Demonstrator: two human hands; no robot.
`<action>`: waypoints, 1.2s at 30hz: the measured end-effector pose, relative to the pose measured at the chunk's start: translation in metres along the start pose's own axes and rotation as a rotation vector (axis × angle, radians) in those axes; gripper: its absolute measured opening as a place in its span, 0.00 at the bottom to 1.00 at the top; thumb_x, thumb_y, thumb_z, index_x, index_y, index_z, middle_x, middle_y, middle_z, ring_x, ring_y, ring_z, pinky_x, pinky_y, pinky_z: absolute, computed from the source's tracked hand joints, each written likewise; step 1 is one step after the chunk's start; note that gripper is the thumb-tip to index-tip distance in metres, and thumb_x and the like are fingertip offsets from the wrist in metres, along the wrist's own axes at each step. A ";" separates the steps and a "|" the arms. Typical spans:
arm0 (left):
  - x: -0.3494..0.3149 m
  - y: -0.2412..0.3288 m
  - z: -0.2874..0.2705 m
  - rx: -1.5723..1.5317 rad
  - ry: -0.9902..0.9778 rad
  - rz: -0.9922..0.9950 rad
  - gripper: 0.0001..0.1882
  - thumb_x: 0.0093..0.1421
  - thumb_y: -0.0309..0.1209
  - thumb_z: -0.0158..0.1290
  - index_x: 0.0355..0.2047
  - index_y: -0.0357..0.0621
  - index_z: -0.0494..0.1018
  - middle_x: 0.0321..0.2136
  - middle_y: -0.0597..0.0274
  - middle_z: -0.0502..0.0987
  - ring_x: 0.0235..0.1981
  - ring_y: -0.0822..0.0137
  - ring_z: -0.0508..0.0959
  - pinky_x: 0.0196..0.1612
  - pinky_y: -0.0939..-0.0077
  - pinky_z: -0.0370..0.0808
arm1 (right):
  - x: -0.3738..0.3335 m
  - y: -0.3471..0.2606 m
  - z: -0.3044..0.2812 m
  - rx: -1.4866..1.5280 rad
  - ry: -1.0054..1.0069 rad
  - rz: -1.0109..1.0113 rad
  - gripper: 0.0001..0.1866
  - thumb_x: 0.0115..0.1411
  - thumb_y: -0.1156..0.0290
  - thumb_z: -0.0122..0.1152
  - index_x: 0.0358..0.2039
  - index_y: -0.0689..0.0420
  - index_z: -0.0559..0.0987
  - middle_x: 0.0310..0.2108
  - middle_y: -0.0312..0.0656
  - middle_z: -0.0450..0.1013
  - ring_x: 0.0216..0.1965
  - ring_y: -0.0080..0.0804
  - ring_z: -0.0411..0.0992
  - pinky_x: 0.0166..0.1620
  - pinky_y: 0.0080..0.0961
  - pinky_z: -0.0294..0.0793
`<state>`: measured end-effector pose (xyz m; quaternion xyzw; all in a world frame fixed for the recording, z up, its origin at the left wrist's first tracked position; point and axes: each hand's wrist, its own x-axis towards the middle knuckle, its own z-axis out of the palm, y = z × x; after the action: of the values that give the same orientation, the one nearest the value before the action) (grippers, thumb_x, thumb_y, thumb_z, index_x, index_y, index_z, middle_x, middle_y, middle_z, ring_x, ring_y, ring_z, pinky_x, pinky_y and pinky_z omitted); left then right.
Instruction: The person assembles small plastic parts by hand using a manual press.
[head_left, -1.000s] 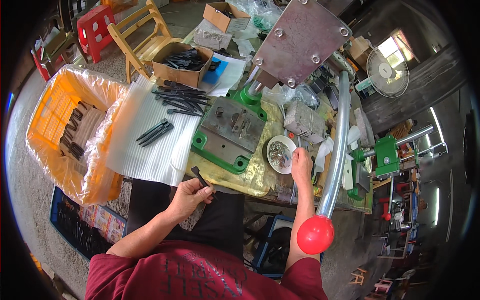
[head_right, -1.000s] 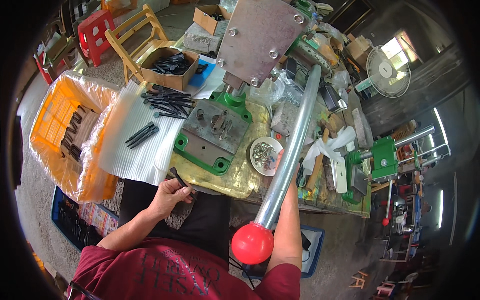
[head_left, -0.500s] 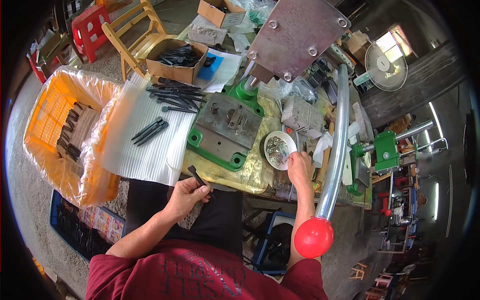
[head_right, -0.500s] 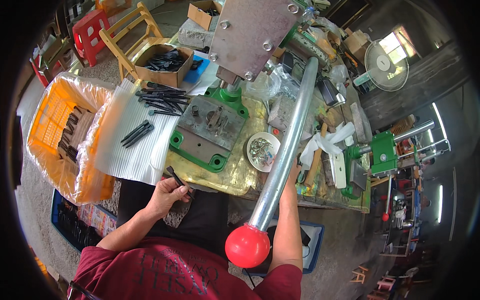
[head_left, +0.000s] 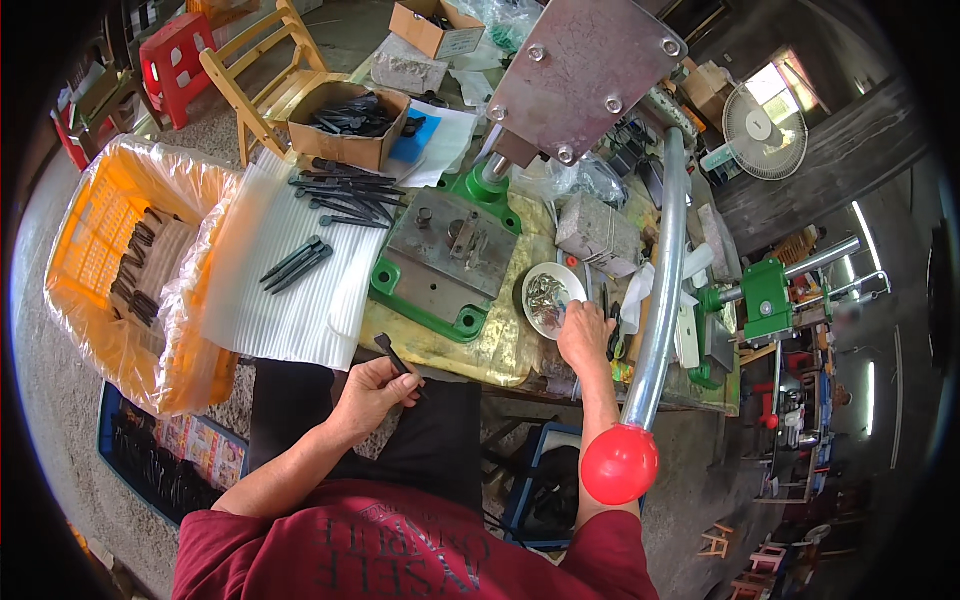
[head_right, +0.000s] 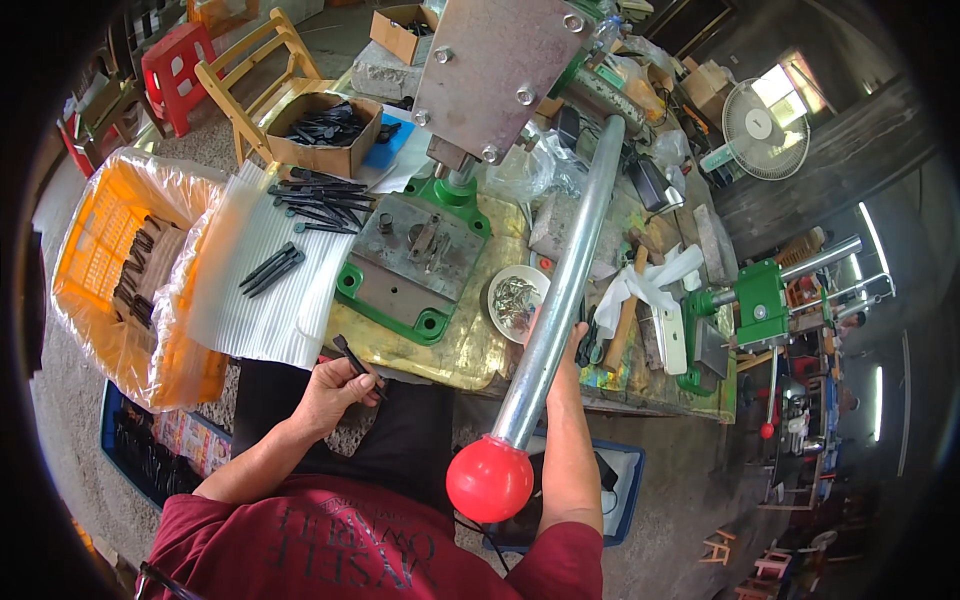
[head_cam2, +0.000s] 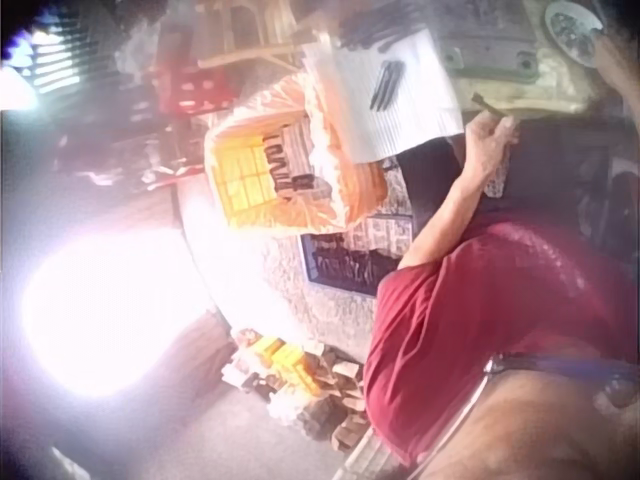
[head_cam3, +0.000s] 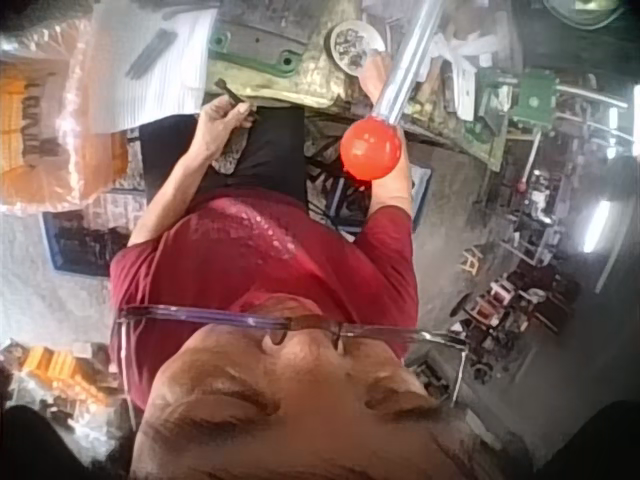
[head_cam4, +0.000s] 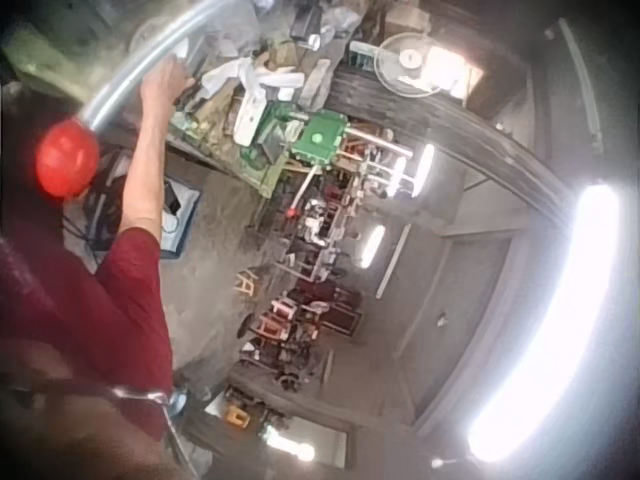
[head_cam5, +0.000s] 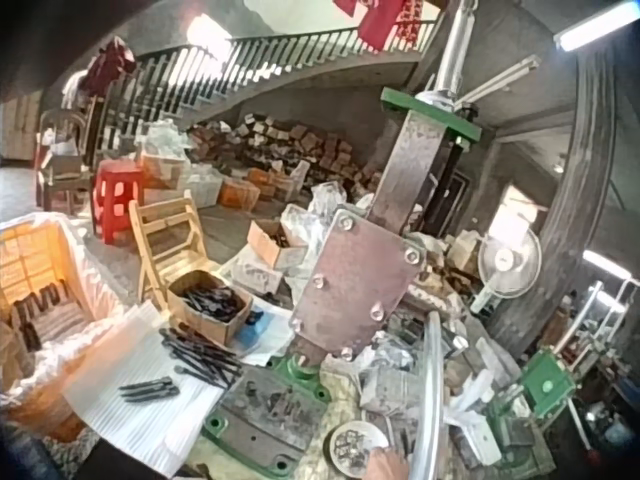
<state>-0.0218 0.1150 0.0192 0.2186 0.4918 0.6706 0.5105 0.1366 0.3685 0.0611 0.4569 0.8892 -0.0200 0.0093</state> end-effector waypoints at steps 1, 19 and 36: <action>-0.001 0.000 -0.001 -0.002 0.007 0.003 0.07 0.54 0.29 0.47 0.29 0.36 0.69 0.24 0.65 0.72 0.23 0.78 0.70 0.29 0.86 0.69 | 0.000 -0.003 -0.002 -0.001 -0.001 -0.008 0.08 0.47 0.74 0.46 0.28 0.60 0.71 0.32 0.47 0.67 0.39 0.43 0.65 0.39 0.42 0.58; 0.000 0.001 -0.001 0.001 -0.011 -0.005 0.09 0.55 0.30 0.47 0.28 0.36 0.69 0.24 0.66 0.71 0.24 0.79 0.70 0.28 0.86 0.69 | -0.002 0.011 0.000 -0.028 0.118 0.001 0.05 0.49 0.69 0.50 0.24 0.54 0.72 0.29 0.43 0.67 0.36 0.42 0.65 0.37 0.42 0.60; -0.001 0.000 0.000 0.016 -0.025 -0.016 0.09 0.55 0.31 0.47 0.29 0.36 0.69 0.24 0.66 0.71 0.25 0.78 0.70 0.29 0.85 0.69 | 0.001 0.017 0.004 -0.032 0.162 -0.150 0.05 0.50 0.74 0.43 0.27 0.61 0.67 0.27 0.50 0.67 0.32 0.48 0.66 0.34 0.41 0.60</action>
<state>-0.0216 0.1136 0.0197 0.2272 0.4925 0.6596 0.5203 0.1500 0.3789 0.0565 0.3889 0.9190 0.0305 -0.0571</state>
